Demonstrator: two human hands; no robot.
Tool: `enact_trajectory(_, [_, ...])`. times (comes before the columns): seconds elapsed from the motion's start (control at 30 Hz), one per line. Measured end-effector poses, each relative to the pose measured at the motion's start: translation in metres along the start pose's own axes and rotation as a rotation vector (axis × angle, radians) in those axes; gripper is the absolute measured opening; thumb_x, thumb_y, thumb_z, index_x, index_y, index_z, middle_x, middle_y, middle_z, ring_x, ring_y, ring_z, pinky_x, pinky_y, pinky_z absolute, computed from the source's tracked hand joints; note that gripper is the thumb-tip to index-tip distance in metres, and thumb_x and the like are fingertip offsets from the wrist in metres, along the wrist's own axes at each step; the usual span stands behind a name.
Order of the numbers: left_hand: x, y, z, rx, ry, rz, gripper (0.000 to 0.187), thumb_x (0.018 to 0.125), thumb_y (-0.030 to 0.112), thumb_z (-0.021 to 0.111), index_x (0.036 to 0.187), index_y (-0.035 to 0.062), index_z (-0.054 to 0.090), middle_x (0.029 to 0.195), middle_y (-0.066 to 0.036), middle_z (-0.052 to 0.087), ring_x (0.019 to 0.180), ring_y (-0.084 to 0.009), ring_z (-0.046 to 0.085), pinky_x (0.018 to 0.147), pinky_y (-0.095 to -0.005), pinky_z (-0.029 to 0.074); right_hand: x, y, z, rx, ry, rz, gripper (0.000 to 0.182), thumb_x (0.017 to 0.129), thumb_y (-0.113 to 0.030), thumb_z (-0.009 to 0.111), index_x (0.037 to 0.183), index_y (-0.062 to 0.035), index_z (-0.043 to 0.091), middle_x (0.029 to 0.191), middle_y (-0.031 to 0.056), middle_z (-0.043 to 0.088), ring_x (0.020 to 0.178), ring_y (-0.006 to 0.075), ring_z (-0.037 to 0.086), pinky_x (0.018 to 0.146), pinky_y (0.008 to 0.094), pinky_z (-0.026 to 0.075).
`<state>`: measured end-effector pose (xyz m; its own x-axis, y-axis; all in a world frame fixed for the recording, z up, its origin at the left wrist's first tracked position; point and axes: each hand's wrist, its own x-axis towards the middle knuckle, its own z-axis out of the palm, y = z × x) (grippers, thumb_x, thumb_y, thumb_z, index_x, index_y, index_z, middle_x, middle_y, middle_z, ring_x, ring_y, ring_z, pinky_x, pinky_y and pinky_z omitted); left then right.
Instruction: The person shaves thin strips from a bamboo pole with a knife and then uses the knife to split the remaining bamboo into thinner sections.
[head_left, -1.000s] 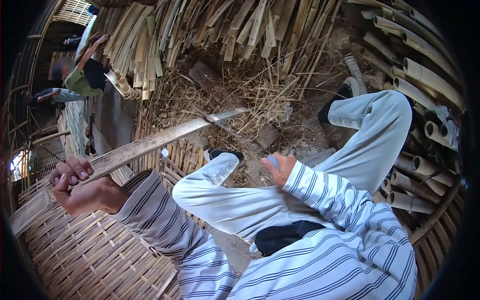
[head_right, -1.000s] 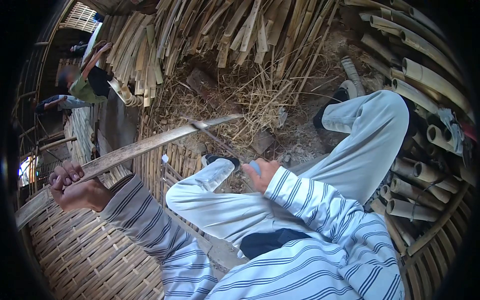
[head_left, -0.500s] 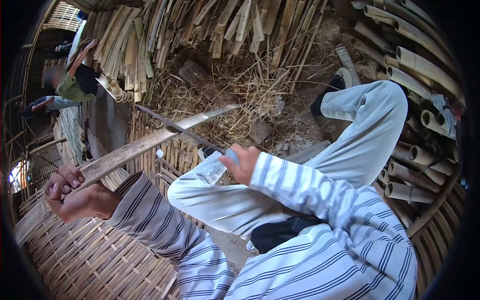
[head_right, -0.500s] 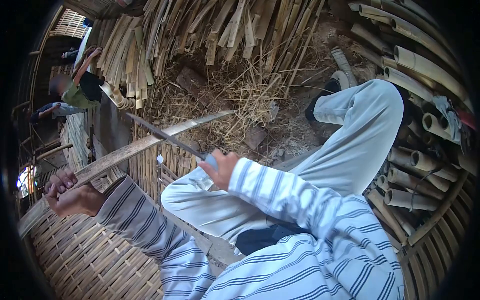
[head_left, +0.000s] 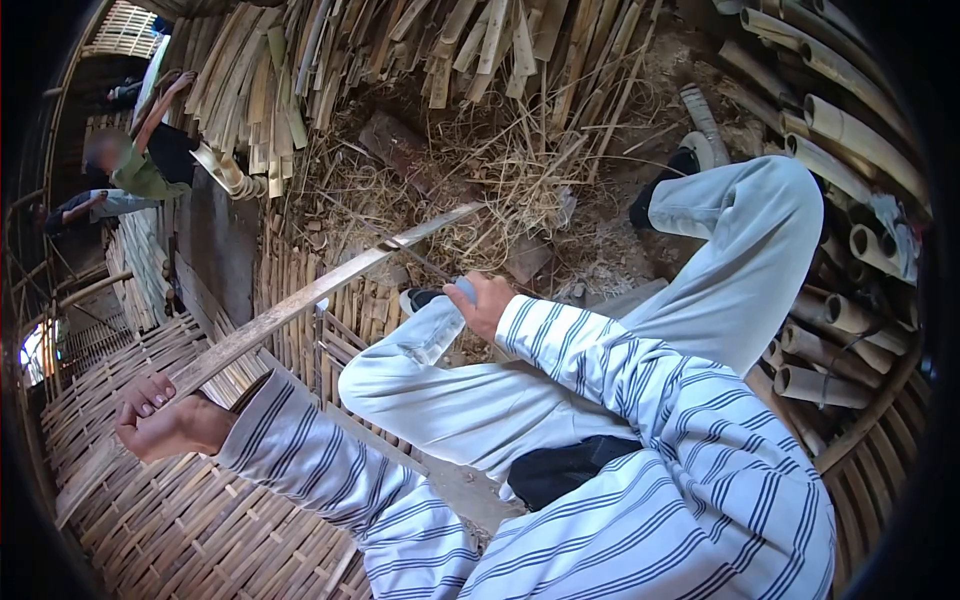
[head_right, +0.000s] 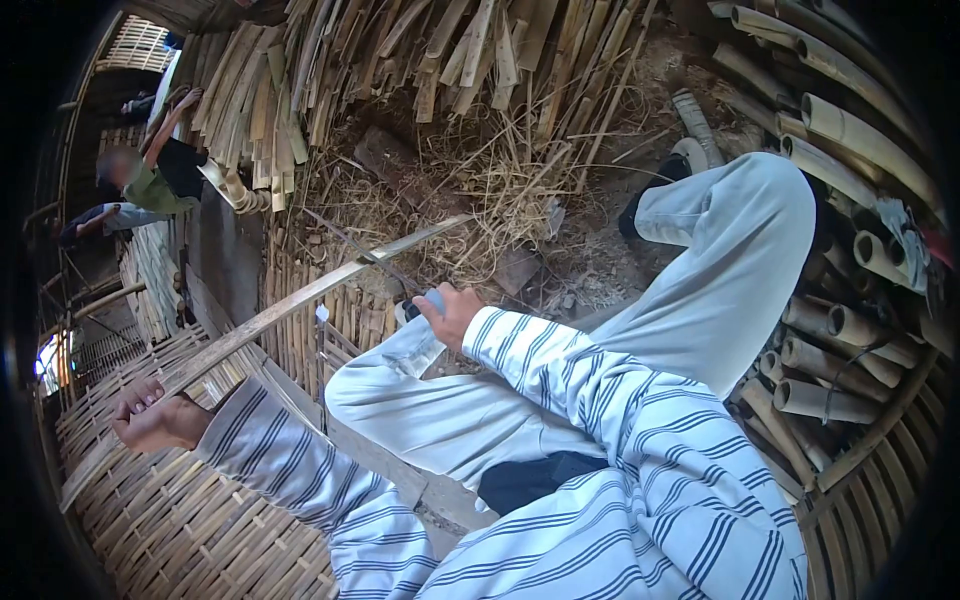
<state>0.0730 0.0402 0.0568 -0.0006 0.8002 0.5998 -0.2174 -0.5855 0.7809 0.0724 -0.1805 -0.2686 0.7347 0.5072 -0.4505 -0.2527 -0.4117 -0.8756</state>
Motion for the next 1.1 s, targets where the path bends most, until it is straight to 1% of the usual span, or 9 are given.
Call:
enact_trajectory(0.27, [0.01,-0.005,-0.014,0.016,0.091,-0.053,0.019,0.065,0.006,0.039,0.053,0.0127,0.025,0.052,-0.002,0.022,0.041,-0.0132,0.02,0.039,-0.0286,0.019,0.049,0.065,0.011,-0.037,-0.004,0.21,0.06,0.089,-0.052,0.046,0.102,0.0041,0.062,0.101,0.0338,0.059,0.101,0.0448,0.056,0.092,0.0454,0.044])
enact_trajectory(0.33, [0.017,-0.013,-0.02,0.041,0.124,-0.042,0.019,0.065,0.006,0.039,0.053,0.013,0.025,0.051,-0.002,0.022,0.041,-0.0133,0.02,0.039,-0.0289,0.019,0.045,0.049,0.005,-0.095,-0.029,0.206,0.063,0.088,-0.053,0.046,0.107,0.0051,0.059,0.102,0.0337,0.059,0.102,0.0457,0.056,0.093,0.0456,0.044])
enact_trajectory(0.37, [0.017,-0.015,-0.021,0.05,0.112,-0.039,0.019,0.065,0.007,0.039,0.053,0.0131,0.025,0.052,-0.002,0.022,0.041,-0.0133,0.021,0.039,-0.0289,0.019,0.035,0.054,0.022,-0.107,0.117,0.107,0.056,0.089,-0.054,0.046,0.095,-0.0009,0.063,0.089,0.0314,0.062,0.09,0.0465,0.059,0.087,0.0474,0.045])
enact_trajectory(0.5, [0.018,-0.018,-0.027,0.077,0.075,-0.053,0.02,0.066,0.007,0.038,0.052,0.0134,0.025,0.051,-0.002,0.023,0.042,-0.0134,0.022,0.041,-0.0289,0.021,0.015,0.021,0.014,-0.07,-0.06,0.121,0.057,0.088,-0.056,0.046,0.105,-0.0018,0.057,0.095,0.0319,0.061,0.096,0.0468,0.057,0.087,0.0499,0.045])
enact_trajectory(0.6, [0.017,-0.016,-0.024,0.127,0.121,-0.06,0.022,0.067,0.008,0.038,0.051,0.0139,0.024,0.05,-0.001,0.024,0.042,-0.0134,0.024,0.041,-0.0287,0.022,0.035,0.058,0.019,-0.051,-0.029,0.144,0.058,0.088,-0.056,0.045,0.108,-0.0018,0.054,0.097,0.0314,0.06,0.098,0.0472,0.057,0.087,0.0502,0.044])
enact_trajectory(0.77, [0.033,-0.028,-0.04,0.181,0.248,-0.075,0.023,0.065,0.006,0.041,0.051,0.0141,0.025,0.048,-0.003,0.026,0.038,-0.0149,0.026,0.039,-0.0308,0.025,0.051,0.045,0.008,-0.229,0.003,0.194,0.058,0.086,-0.056,0.048,0.111,-0.0029,0.055,0.1,0.0315,0.06,0.099,0.0458,0.058,0.089,0.0503,0.044])
enact_trajectory(0.9, [0.031,-0.017,-0.049,0.043,0.094,-0.135,0.023,0.065,0.008,0.043,0.051,0.0144,0.025,0.048,-0.003,0.025,0.039,-0.0154,0.027,0.041,-0.0316,0.025,0.046,0.036,0.024,-0.126,-0.038,0.154,0.063,0.088,-0.056,0.046,0.116,0.0007,0.052,0.102,0.0327,0.059,0.099,0.0483,0.057,0.09,0.0504,0.045])
enact_trajectory(1.0, [0.005,-0.003,-0.023,0.098,0.191,-0.035,0.02,0.063,0.006,0.041,0.051,0.0127,0.027,0.051,-0.001,0.023,0.042,-0.0143,0.025,0.041,-0.0295,0.022,0.023,-0.018,0.009,-0.049,-0.191,0.134,0.062,0.09,-0.055,0.042,0.115,0.0016,0.051,0.099,0.0337,0.059,0.097,0.0485,0.058,0.089,0.0505,0.046])
enact_trajectory(1.1, [0.013,-0.008,-0.035,0.051,0.114,-0.012,0.019,0.063,0.007,0.04,0.052,0.0128,0.026,0.051,-0.002,0.023,0.042,-0.014,0.024,0.042,-0.0294,0.023,0.032,-0.01,0.02,-0.168,-0.1,0.065,0.058,0.09,-0.055,0.043,0.108,-0.0008,0.053,0.091,0.0303,0.062,0.089,0.0454,0.061,0.082,0.0498,0.049])
